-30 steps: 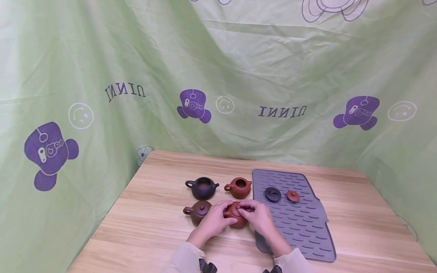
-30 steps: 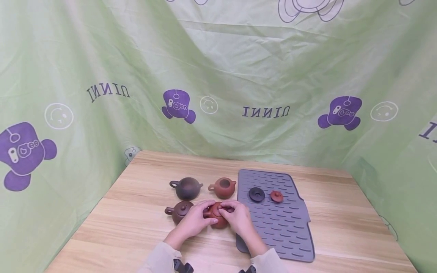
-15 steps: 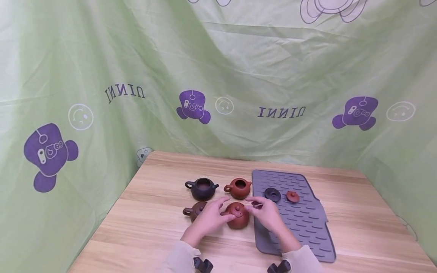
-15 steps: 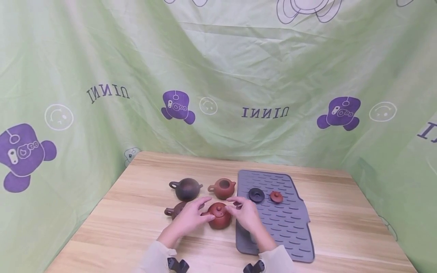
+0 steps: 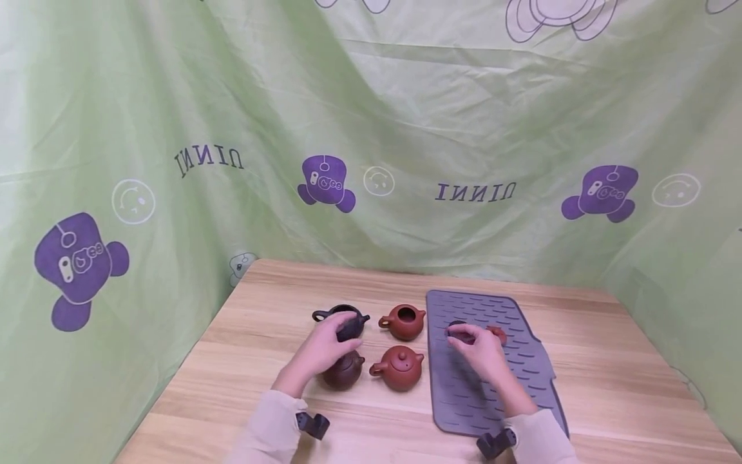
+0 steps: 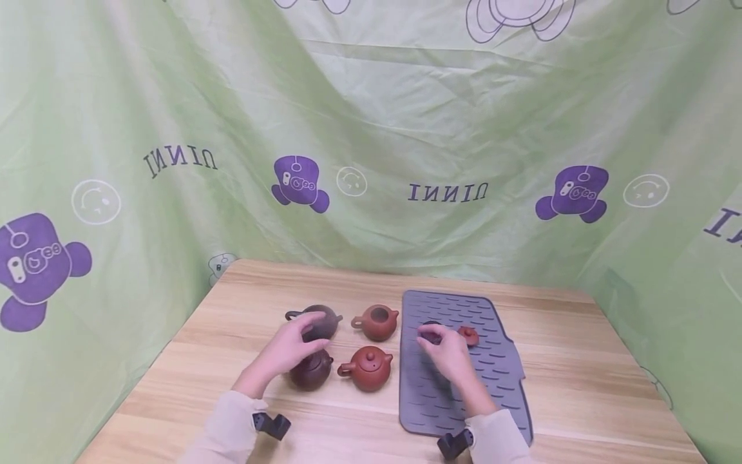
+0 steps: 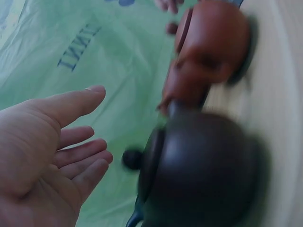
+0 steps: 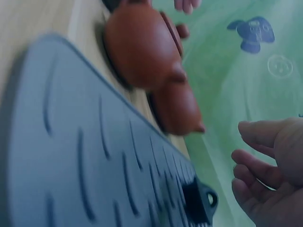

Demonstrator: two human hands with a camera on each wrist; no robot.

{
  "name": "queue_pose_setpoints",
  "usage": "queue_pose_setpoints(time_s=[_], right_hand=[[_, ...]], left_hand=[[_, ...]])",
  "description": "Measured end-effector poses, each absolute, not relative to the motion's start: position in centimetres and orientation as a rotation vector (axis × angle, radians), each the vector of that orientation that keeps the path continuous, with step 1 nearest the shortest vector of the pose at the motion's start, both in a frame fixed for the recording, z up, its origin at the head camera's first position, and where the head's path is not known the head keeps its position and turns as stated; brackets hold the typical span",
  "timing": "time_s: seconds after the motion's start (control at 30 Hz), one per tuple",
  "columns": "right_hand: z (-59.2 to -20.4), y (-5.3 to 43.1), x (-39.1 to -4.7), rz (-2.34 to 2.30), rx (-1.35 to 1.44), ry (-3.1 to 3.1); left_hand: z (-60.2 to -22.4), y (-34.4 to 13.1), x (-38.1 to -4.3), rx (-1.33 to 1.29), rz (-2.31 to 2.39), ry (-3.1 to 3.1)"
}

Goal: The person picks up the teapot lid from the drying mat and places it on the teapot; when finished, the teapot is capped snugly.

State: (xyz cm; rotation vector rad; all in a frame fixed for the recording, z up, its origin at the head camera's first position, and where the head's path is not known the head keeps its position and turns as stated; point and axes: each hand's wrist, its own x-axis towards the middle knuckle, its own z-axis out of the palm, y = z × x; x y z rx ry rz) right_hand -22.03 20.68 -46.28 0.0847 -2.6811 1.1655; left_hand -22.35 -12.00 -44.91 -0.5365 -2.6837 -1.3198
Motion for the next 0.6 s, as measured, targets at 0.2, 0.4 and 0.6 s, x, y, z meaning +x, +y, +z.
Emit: queue_pose_setpoints(time_s=[0.2,0.4,0.6], right_hand=[[-46.8,22.5,-23.3,1.076,0.046,-2.697],[-47.6,24.0,-24.3,0.968,0.090,-2.731],[-48.2,24.9,-25.2,0.875,0.199,-2.737]], left_hand=[[-44.8,-14.5,-24.1,-0.492,-1.265,-2.695],[-46.1,-16.5,-25.6,-0.456,-1.251,-2.718],[-47.9,-17.8,-26.9,-0.436,-1.295,-2.722]])
